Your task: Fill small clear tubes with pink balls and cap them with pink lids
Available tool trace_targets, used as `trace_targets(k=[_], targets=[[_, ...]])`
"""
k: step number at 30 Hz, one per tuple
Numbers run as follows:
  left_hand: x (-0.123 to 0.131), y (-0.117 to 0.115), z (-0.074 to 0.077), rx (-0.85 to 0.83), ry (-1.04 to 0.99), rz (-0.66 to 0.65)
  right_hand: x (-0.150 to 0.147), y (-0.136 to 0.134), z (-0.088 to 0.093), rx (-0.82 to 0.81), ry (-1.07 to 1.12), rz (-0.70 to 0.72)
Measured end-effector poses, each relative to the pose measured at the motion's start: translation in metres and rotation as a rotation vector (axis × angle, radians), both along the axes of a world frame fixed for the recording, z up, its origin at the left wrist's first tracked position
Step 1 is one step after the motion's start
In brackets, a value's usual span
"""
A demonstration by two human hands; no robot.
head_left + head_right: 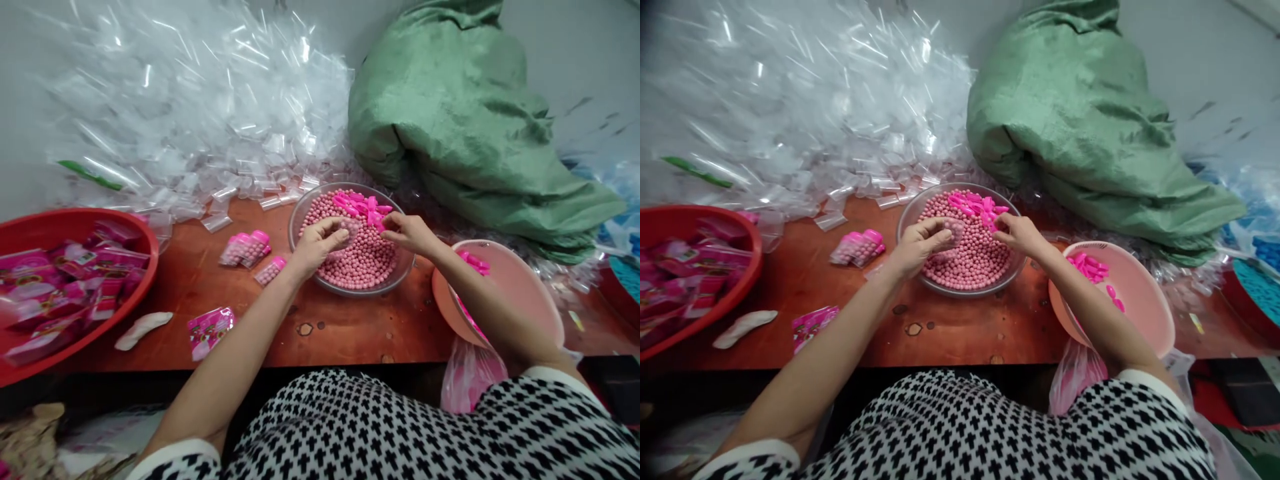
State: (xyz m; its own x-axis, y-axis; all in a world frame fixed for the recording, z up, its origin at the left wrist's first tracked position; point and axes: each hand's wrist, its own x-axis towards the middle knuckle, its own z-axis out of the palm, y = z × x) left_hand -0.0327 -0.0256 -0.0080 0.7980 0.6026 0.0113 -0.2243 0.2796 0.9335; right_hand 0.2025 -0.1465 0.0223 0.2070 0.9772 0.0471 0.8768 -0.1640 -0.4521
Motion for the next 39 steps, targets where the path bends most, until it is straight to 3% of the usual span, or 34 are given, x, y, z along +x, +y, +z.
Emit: trace_targets(k=[2, 4, 8, 12, 18, 21, 24, 26, 30, 39], targets=[[0.000, 0.000, -0.001, 0.010, 0.035, 0.010, -0.007, 0.002, 0.007, 0.161, 0.356, -0.036], [0.001, 0.000, -0.003, 0.057, 0.054, 0.034, -0.020, 0.003, 0.020, 0.261, 0.532, 0.007], [0.003, 0.002, -0.005, 0.213, 0.013, 0.071, -0.048, 0.008, 0.051, 0.248, 0.252, 0.250], [0.003, 0.003, -0.007, 0.257, -0.027, 0.007, -0.056, 0.018, 0.069, 0.049, -0.010, 0.536], [0.001, 0.001, -0.010, 0.327, -0.013, 0.068, -0.050, 0.019, 0.080, -0.086, -0.127, 0.538], [0.001, 0.000, -0.011, 0.268, 0.023, 0.101, -0.046, 0.011, 0.077, -0.061, -0.017, 0.424], [0.002, 0.001, -0.012, 0.289, 0.054, 0.089, -0.047, 0.007, 0.064, 0.114, 0.196, 0.254], [0.002, 0.002, -0.012, 0.366, 0.030, 0.104, -0.052, 0.008, 0.054, 0.226, 0.255, 0.216], [0.002, 0.003, -0.013, 0.484, -0.021, 0.135, -0.060, 0.013, 0.044, 0.275, 0.094, 0.295], [0.000, -0.002, -0.009, 0.595, -0.022, 0.146, -0.060, 0.014, 0.045, 0.339, -0.062, 0.395]])
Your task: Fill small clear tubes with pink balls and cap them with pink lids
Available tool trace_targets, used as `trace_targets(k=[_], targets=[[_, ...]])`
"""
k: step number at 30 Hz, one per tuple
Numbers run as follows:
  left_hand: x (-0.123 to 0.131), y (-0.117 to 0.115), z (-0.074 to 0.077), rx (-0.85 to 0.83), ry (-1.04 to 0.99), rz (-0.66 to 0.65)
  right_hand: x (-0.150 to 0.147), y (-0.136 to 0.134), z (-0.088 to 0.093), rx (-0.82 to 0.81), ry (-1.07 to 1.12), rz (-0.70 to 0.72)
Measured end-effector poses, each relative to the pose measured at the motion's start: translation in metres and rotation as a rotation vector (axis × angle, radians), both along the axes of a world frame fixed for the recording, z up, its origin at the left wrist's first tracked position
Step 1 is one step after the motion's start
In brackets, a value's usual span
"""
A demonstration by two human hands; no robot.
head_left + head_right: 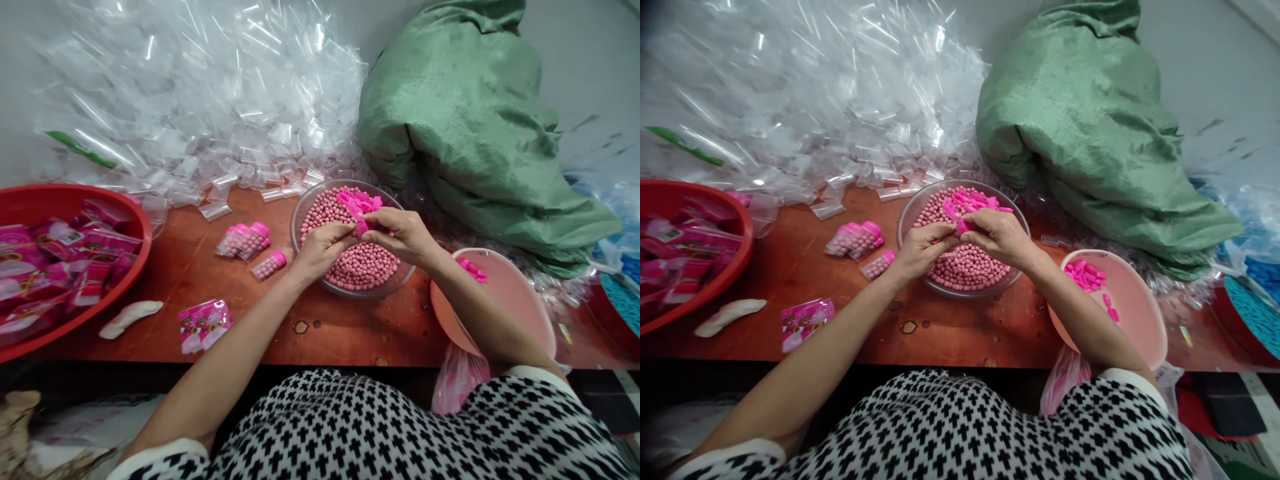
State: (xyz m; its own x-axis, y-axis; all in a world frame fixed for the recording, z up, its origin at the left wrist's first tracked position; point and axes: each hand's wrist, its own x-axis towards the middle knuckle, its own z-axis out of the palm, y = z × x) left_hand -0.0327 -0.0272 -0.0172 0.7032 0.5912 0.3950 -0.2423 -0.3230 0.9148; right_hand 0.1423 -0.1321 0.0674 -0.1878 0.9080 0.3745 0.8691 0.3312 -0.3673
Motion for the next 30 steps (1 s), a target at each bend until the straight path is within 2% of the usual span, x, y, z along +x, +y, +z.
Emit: trace_targets(k=[4, 9, 16, 21, 26, 30], targets=[[-0.001, 0.002, -0.002, 0.035, -0.017, 0.052, 0.004, -0.001, -0.006, -0.016, -0.031, -0.005], [-0.002, 0.001, -0.001, 0.048, -0.020, 0.055, 0.003, -0.002, -0.007, 0.056, 0.030, -0.032], [-0.002, 0.001, -0.004, 0.038, -0.017, 0.075, 0.001, 0.007, -0.011, 0.004, 0.055, 0.020], [-0.005, -0.003, 0.001, 0.055, 0.012, 0.095, -0.007, 0.001, -0.009, -0.044, 0.037, -0.001], [-0.009, -0.011, 0.002, 0.231, 0.058, 0.110, -0.013, -0.003, -0.012, -0.094, -0.026, -0.031], [-0.008, -0.009, 0.000, 0.307, 0.124, 0.106, -0.006, 0.003, -0.016, -0.176, 0.066, -0.003]])
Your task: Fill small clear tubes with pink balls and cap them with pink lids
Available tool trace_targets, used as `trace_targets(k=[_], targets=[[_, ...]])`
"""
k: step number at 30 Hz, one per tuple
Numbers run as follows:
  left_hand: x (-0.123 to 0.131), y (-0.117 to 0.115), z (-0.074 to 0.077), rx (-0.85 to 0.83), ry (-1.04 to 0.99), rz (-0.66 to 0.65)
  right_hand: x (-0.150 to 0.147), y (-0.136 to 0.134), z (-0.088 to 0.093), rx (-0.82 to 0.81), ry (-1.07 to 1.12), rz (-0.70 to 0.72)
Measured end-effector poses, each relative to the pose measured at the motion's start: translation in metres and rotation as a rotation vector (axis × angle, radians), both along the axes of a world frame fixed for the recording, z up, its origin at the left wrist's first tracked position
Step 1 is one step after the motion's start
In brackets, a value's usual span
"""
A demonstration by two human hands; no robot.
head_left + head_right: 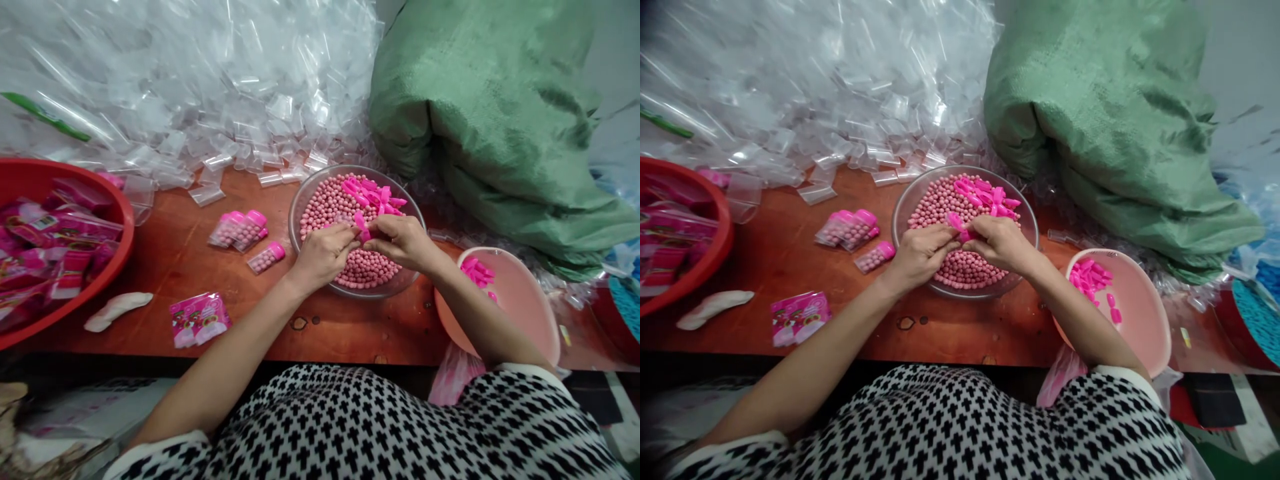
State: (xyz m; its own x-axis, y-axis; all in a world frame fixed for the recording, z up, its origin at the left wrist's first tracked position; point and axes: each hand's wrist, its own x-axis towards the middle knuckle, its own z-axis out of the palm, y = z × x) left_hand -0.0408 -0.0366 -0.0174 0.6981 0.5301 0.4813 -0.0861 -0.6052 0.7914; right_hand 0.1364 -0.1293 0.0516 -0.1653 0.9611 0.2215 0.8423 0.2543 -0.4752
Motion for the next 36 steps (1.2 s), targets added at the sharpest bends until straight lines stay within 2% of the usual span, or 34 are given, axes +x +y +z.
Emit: trace_targets(k=[4, 6, 8, 10, 13, 16, 18, 20, 24, 28, 32, 36], targets=[[0.004, 0.008, 0.006, -0.149, 0.074, -0.070, 0.008, 0.002, 0.000, -0.131, 0.181, -0.131], [0.007, 0.010, 0.010, -0.156, 0.170, -0.061, 0.014, 0.000, -0.003, -0.136, 0.276, -0.201], [0.009, 0.007, 0.013, -0.059, 0.307, 0.009, 0.019, -0.004, -0.007, -0.096, 0.330, -0.253], [0.009, 0.001, 0.018, 0.097, 0.443, 0.120, 0.024, -0.008, -0.009, -0.030, 0.278, -0.271], [0.007, -0.010, 0.026, 0.295, 0.551, 0.204, 0.025, -0.012, -0.001, 0.065, 0.025, -0.146], [0.004, -0.012, 0.033, 0.351, 0.559, 0.191, 0.020, -0.009, 0.014, 0.082, -0.201, 0.060], [0.002, -0.009, 0.032, 0.284, 0.496, 0.167, 0.017, -0.005, 0.021, 0.065, -0.284, 0.117], [0.001, -0.004, 0.027, 0.128, 0.371, 0.100, 0.016, -0.003, 0.020, 0.070, -0.314, 0.075], [-0.001, 0.005, 0.011, -0.295, 0.120, -0.013, 0.018, -0.005, 0.004, 0.145, -0.236, -0.072], [0.001, 0.006, 0.004, -0.632, -0.011, -0.069, 0.010, -0.010, -0.011, 0.149, -0.220, -0.060], [0.006, 0.002, 0.004, -0.764, -0.102, -0.069, -0.007, -0.006, -0.017, 0.150, -0.334, -0.084], [0.010, -0.002, 0.003, -0.772, -0.098, -0.018, -0.017, 0.002, -0.024, 0.185, -0.376, -0.162]])
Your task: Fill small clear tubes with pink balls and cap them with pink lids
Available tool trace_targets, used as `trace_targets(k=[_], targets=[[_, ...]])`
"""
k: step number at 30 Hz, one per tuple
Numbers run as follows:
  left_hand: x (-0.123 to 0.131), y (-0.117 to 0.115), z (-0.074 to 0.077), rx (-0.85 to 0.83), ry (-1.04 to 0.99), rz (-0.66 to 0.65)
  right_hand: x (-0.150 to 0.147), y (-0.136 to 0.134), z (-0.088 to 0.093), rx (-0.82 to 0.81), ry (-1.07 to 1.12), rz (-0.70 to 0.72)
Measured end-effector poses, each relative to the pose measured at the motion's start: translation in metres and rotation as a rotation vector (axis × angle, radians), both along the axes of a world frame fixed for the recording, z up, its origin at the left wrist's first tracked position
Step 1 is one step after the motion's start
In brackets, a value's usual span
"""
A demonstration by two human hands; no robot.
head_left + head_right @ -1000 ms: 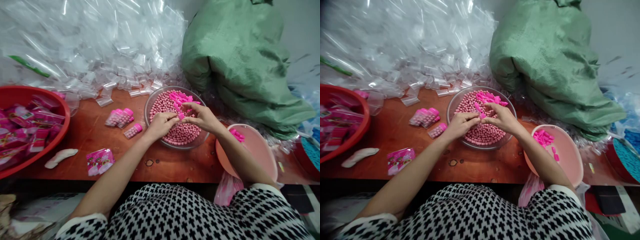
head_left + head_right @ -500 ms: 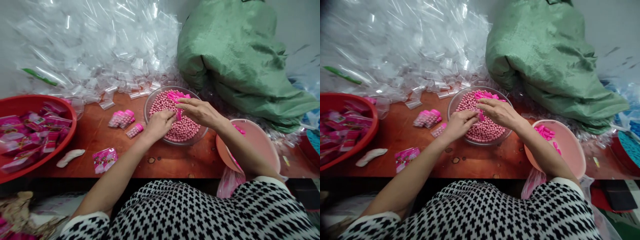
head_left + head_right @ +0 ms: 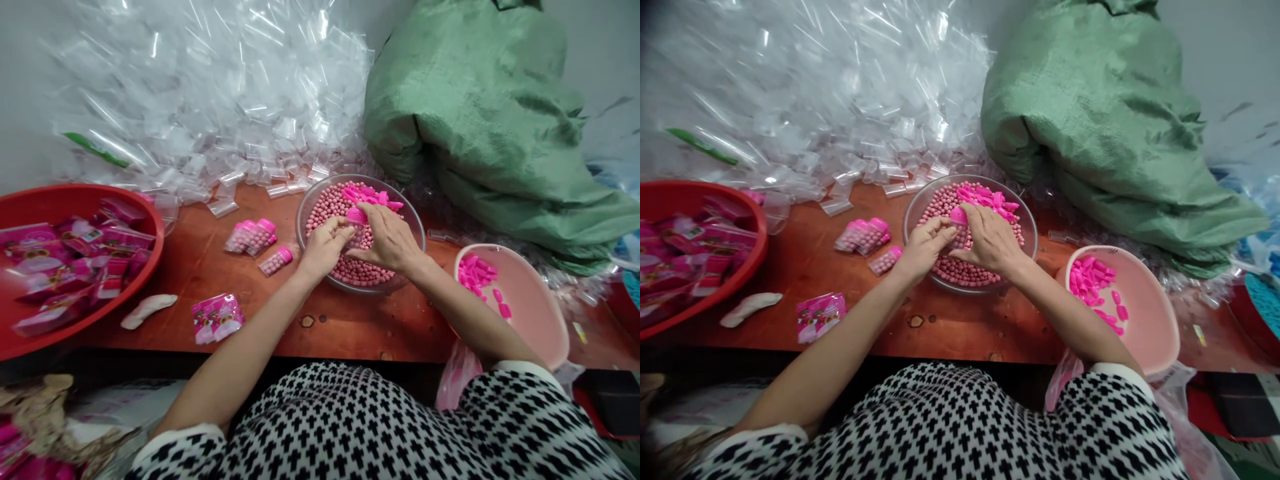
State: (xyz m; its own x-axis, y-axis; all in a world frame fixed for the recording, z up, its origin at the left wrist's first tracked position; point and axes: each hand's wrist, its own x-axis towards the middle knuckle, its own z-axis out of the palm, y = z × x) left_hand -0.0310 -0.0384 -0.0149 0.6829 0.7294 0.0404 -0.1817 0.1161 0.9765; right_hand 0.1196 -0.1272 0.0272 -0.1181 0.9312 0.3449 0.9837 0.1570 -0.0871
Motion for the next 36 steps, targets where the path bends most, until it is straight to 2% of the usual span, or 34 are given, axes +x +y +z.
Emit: trace_targets(k=[6, 13, 16, 22, 27, 30, 36], targets=[[0.002, 0.000, -0.006, 0.002, -0.032, 0.026, 0.001, 0.010, -0.016, 0.101, -0.008, -0.009], [0.002, 0.002, -0.008, 0.093, 0.036, 0.085, 0.001, 0.009, -0.027, 0.114, -0.063, -0.116], [0.003, 0.001, -0.007, 0.075, 0.027, 0.087, -0.001, 0.006, -0.021, 0.093, -0.079, -0.104], [0.006, -0.003, -0.004, -0.052, -0.063, 0.041, -0.005, 0.005, 0.008, -0.003, -0.091, 0.014], [0.005, -0.005, -0.004, 0.098, 0.025, 0.083, -0.006, 0.012, 0.013, -0.143, -0.102, 0.069], [0.004, -0.004, -0.004, 0.172, 0.077, 0.098, -0.010, 0.016, 0.008, -0.163, -0.125, 0.031], [-0.001, -0.004, 0.000, 0.267, 0.134, 0.145, -0.027, 0.017, 0.006, -0.215, -0.242, -0.140]])
